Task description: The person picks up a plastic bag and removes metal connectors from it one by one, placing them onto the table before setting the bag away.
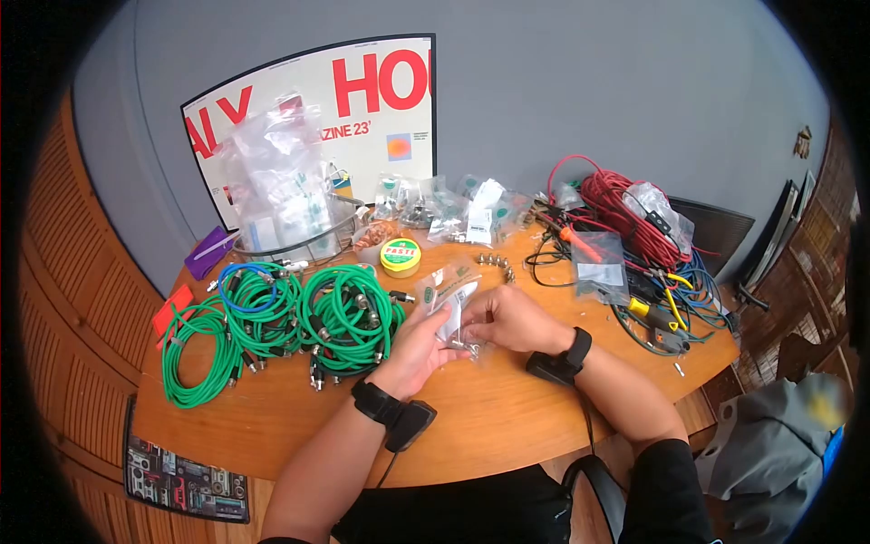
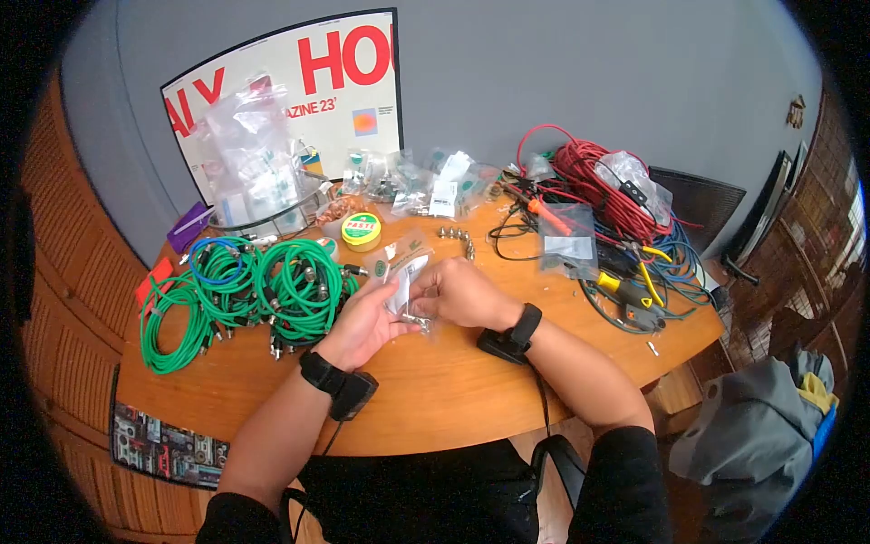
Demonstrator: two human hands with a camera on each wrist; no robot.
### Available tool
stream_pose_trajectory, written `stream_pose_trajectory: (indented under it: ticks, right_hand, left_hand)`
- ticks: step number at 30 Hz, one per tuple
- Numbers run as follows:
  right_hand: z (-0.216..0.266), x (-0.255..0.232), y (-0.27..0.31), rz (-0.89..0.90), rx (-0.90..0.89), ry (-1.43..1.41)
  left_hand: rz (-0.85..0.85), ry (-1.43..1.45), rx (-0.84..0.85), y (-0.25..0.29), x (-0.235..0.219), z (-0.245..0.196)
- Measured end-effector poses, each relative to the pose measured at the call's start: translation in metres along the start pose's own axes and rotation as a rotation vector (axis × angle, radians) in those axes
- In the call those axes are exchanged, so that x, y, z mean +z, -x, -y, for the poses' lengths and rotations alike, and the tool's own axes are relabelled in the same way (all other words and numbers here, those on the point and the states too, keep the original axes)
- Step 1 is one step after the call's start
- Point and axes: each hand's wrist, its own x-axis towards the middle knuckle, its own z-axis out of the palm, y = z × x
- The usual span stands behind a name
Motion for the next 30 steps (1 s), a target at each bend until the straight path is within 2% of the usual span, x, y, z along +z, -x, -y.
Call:
stream_pose_trajectory:
  ticks: [5, 7, 16, 30]
  right_hand:
    - [-0.005, 0.008, -0.001, 0.077, 0.103, -0.198]
    - [-0.002, 0.007, 0.001, 0.117, 0.080, 0.002]
    - [0.022, 0.006, 0.009, 0.046, -0.029, 0.353]
    - [0.024, 0.014, 0.016, -0.019, -0.026, 0.352]
  left_hand:
    - [0.003, -0.020, 0.003, 0.002, 0.002, -0.001]
    - [-0.009, -0.027, 0.006, 0.002, 0.004, -0.001]
    - [0.042, -0.021, 0.014, -0.003, -0.002, 0.005]
    - [0.026, -0.063, 0.022, -0.001, 0.001, 0.005]
